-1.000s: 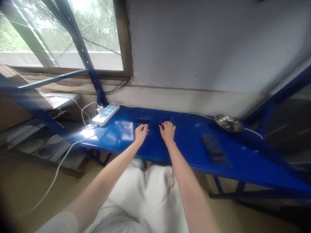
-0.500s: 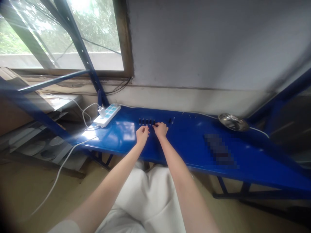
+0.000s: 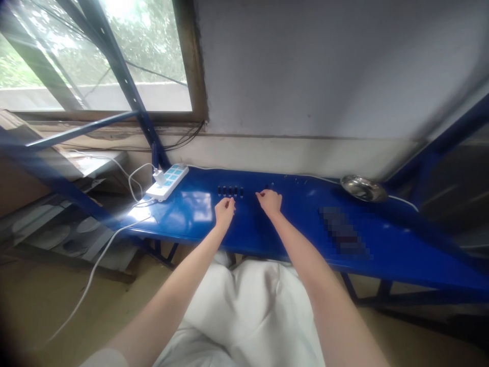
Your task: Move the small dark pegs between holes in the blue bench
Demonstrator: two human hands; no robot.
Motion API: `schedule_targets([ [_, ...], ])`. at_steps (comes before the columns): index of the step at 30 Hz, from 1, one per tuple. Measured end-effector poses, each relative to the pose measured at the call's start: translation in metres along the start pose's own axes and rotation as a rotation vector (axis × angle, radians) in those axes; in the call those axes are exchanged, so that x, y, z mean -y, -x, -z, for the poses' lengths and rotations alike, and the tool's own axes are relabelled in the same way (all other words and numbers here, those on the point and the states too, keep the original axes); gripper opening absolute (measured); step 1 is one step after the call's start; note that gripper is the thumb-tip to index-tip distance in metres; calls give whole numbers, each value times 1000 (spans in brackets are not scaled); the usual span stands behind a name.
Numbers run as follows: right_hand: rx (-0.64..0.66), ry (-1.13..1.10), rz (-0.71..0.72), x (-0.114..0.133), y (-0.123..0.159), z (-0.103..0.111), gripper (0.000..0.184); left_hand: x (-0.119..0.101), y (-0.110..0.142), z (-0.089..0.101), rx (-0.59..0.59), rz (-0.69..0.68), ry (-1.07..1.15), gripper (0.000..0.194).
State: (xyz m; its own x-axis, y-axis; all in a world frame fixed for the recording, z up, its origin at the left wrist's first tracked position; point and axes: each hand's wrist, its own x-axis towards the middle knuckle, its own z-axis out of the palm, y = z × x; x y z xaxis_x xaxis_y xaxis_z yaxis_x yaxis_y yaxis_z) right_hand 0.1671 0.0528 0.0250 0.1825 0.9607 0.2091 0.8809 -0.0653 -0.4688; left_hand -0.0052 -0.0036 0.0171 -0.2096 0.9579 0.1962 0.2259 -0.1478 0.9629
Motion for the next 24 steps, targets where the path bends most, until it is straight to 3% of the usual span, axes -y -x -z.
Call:
schedule_targets([
  [4, -49, 40, -148, -28, -10, 2, 31, -1, 0, -1, 8, 7, 0, 30],
  [7, -64, 36, -231, -41, -20, -5, 43, 0, 0, -1, 7, -8, -20, 31],
  [10, -56, 8, -268, -44, -30, -12, 45, 0, -1, -1, 12, -10, -37, 31],
  [14, -21, -31, -291, -35, -37, -17, 32, 0, -1, 0, 28, -11, -50, 30],
  [20, -51, -58, -246, -12, -28, -25, 15, 0, 1, -3, 86, -119, -141, 31],
  [24, -92, -14, 2, 2, -2, -25, 19, -1, 4, -6, 141, -311, -242, 30],
])
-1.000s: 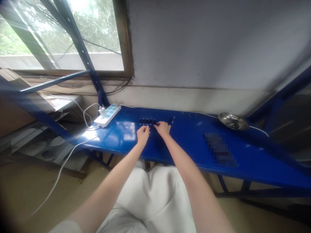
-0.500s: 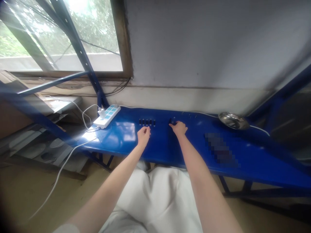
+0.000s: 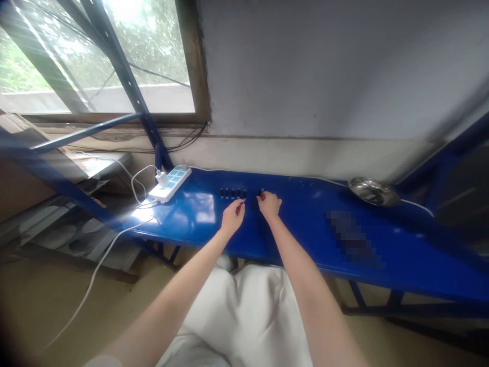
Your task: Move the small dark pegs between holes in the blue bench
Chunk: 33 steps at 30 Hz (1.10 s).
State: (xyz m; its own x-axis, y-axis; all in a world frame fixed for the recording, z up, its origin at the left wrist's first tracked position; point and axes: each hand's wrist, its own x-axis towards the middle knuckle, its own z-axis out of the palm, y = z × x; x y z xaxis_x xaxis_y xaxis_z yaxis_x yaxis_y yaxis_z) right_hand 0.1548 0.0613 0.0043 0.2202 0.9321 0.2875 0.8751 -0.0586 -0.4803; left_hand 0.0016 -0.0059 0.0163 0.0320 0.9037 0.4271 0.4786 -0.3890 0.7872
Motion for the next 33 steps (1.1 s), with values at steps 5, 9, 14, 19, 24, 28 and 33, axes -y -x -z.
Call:
schedule_targets([
  [5, -124, 62, 352, 10, 35, 6, 24, -1, 1, -3, 90, -209, -142, 46],
  [9, -176, 105, 456, 13, 47, 10, 30, 1, 1, -5, 110, -207, -208, 43],
  [14, -157, 121, 519, 17, 51, 14, 34, 6, 1, -8, 7, -131, -132, 32],
  [19, -122, 90, 443, 16, 52, 11, 38, 10, 1, -7, -74, -10, -55, 24],
  [24, -118, 98, 364, 13, 51, 7, 36, 9, 1, -5, -123, 27, 48, 22],
  [28, -143, 111, 334, 12, 50, 6, 37, 7, 1, -5, -130, 18, 100, 21],
  [33, -181, 101, 342, 9, 50, 4, 36, 7, 1, -5, -129, 15, 109, 21],
])
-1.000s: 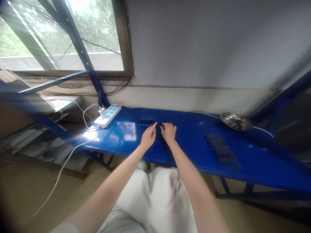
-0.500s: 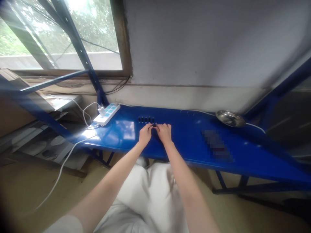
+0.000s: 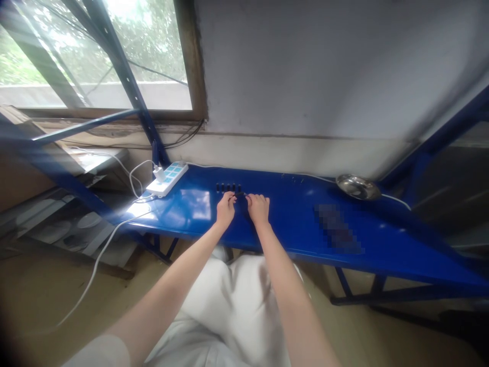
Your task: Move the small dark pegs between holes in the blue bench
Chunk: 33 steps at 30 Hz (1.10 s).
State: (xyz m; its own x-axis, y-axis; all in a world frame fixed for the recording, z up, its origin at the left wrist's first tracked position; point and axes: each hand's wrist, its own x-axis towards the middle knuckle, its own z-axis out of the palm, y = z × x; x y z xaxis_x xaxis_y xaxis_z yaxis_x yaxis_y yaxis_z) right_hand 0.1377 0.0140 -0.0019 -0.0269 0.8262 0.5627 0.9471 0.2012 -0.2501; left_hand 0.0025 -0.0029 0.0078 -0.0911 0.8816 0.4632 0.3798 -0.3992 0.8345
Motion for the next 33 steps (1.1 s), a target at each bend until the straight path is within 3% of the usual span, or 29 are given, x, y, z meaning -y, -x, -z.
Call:
schedule_targets([
  [6, -70, -20, 11, -2, 1, -2, 36, 4, 0, -1, -17, -9, -8, 22],
  [22, -47, -14, -24, -3, 2, -2, 36, 6, -1, 0, -60, -143, -66, 29],
  [28, -23, -20, 28, -2, 2, 0, 31, 8, 1, -3, 71, -266, -167, 32],
  [33, 1, -36, 39, 3, 1, 3, 29, 9, 0, -4, 55, -257, -195, 26],
])
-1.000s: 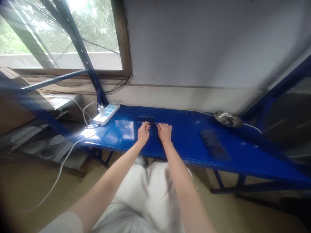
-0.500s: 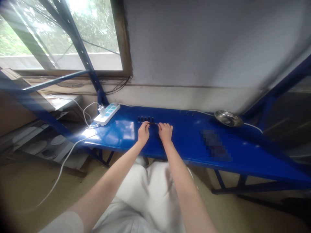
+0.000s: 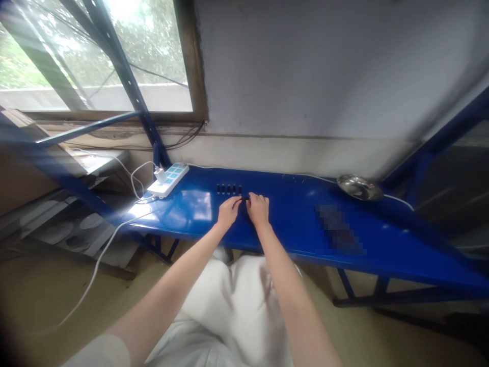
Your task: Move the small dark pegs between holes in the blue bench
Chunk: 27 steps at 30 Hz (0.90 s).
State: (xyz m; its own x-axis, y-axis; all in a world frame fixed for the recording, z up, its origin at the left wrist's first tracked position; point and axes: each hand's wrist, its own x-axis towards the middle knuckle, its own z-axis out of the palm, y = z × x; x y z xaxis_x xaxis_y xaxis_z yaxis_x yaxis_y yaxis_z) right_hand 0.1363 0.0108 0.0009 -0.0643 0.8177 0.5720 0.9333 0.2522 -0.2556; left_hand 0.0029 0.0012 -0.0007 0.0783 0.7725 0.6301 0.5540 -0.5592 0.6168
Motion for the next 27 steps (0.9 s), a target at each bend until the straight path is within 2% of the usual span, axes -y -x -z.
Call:
schedule_targets([
  [6, 19, 40, -14, 4, 0, 2, 24, -3, -1, 1, 55, 29, 27, 22],
  [9, 22, 11, -54, 2, -2, 1, 22, -6, -2, 2, 37, 96, 110, 31],
  [11, 13, -58, -135, -2, -5, -2, 21, -7, -3, 2, -22, 160, 149, 34],
  [13, 26, -142, -247, -6, -11, -4, 22, -6, -3, 3, -80, 206, 165, 28],
  [16, 119, -244, -385, -11, -23, -8, 21, -6, -4, 5, -106, 235, 185, 20],
  [18, 182, -278, -428, -11, -30, -12, 18, -6, -5, 6, -113, 256, 197, 18],
  [27, 197, -211, -398, -1, -39, -28, 15, -2, -7, 10, -133, 419, 271, 16],
])
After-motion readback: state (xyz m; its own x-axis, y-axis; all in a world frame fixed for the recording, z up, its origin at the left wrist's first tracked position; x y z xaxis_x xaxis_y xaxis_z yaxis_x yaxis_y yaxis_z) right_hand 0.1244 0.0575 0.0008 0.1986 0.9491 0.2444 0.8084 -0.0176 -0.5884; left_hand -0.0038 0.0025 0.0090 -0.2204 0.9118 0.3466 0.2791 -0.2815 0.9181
